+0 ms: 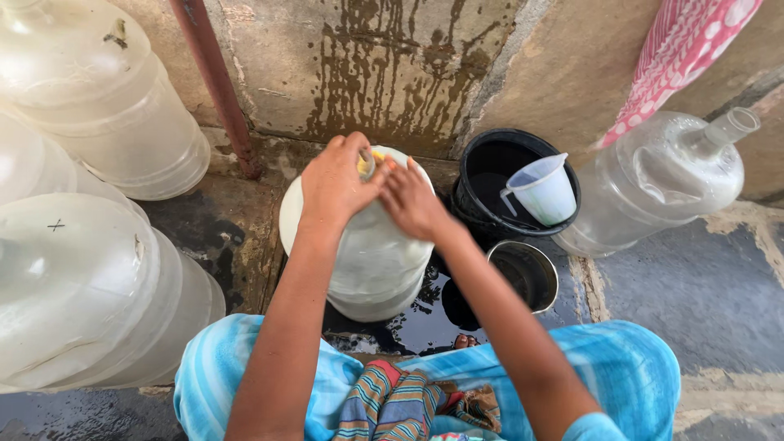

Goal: The person cleans the inside and outside of a large plastic water bottle by scrubbing the interior with a long-handled brush and using a sponge on the exterior surface while sitting on the floor.

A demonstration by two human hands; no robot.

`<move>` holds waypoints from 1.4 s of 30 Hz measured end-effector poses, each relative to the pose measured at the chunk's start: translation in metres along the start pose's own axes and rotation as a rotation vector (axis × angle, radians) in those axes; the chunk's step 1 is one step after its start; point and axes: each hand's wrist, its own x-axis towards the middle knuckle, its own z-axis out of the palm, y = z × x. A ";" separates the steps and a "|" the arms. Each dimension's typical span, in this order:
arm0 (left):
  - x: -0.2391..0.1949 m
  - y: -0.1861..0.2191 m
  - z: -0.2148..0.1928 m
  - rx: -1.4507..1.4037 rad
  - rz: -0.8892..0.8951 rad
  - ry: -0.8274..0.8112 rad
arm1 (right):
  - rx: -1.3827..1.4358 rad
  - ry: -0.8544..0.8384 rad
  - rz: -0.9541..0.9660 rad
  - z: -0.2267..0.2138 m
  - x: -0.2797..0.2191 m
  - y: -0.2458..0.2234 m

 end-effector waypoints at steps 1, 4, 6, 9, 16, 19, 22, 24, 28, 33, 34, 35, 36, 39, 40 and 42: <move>0.001 -0.003 -0.001 -0.031 0.012 0.073 | -0.053 0.052 0.011 0.002 -0.010 -0.016; 0.005 -0.018 -0.006 -0.105 0.044 0.222 | -0.093 0.043 -0.034 0.006 -0.063 -0.066; 0.010 -0.028 -0.011 -0.135 0.060 0.229 | -0.035 0.108 -0.141 0.006 -0.083 -0.084; 0.012 -0.038 -0.017 -0.199 0.141 0.142 | -0.058 0.087 -0.096 0.004 -0.068 -0.074; 0.008 -0.036 -0.008 -0.336 0.198 0.218 | 0.446 -0.070 0.441 -0.005 0.051 0.032; 0.013 -0.043 0.002 -0.335 0.177 0.311 | 0.487 0.031 0.408 0.002 0.036 0.032; 0.026 -0.056 0.007 -0.307 0.084 0.353 | 0.185 0.232 0.170 0.017 -0.004 -0.002; 0.033 -0.063 0.006 -0.275 -0.012 0.373 | 0.247 0.142 0.213 0.029 -0.041 -0.034; 0.026 -0.070 -0.001 -0.388 0.063 0.494 | 0.124 0.083 0.227 0.040 -0.084 -0.075; 0.016 -0.062 -0.019 -0.436 0.158 0.275 | 0.068 0.123 0.300 0.018 -0.025 -0.042; 0.016 -0.060 -0.020 -0.444 0.163 0.272 | 0.108 0.167 0.279 0.011 -0.012 -0.032; 0.013 -0.058 -0.019 -0.452 0.160 0.267 | 0.151 0.205 0.258 0.009 -0.006 -0.025; 0.011 -0.057 -0.017 -0.460 0.157 0.261 | 0.201 0.203 0.245 0.007 -0.001 -0.021; 0.011 -0.056 -0.010 -0.470 0.133 0.396 | 0.251 0.186 0.222 0.005 -0.010 -0.027; 0.012 -0.057 -0.008 -0.444 0.122 0.438 | 0.201 0.169 0.221 0.006 -0.018 -0.036; 0.017 -0.060 -0.007 -0.392 0.106 0.527 | 0.108 0.118 0.235 0.005 -0.037 -0.057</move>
